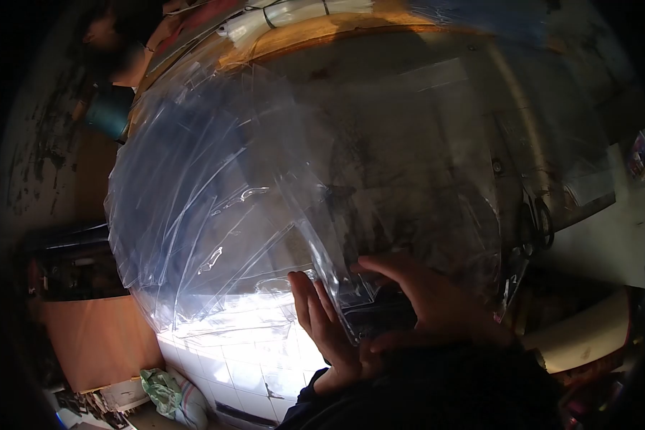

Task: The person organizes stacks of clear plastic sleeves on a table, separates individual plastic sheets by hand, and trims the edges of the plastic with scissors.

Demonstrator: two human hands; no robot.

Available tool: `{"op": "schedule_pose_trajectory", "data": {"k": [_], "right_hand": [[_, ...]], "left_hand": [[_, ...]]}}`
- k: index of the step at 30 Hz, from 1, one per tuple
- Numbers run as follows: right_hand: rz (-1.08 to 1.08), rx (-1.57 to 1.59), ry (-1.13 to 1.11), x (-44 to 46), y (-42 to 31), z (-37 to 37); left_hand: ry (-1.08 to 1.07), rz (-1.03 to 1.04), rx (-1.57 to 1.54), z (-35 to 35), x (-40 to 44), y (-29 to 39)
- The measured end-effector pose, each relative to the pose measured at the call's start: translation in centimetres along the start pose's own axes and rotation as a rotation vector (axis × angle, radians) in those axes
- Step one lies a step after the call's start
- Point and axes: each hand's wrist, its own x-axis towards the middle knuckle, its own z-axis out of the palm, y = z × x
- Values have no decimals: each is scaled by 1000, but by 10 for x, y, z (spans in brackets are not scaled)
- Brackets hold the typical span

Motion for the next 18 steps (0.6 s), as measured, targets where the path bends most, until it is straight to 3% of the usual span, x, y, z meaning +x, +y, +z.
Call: {"op": "schedule_pose_trajectory", "data": {"k": [2,3,5,6,8,10,18], "right_hand": [[-153,-283,-175,-10,-1,8],[-153,-290,-171,-15,-2,13],[-218,-667,-99,-23,-4,21],[-218,-676,-93,-28,-1,26],[-262,-971,87,-34,5,33],[-277,-934,132,-38,2,28],[-304,-722,214,-35,-5,13]], "left_hand": [[220,-226,-399,4,1,18],[219,-222,-406,3,4,24],[287,-432,-717,-2,9,29],[291,-430,-821,-3,10,27],[304,-483,-742,-1,13,35],[347,-597,-559,0,17,44],[235,-455,-545,-3,19,35]]}}
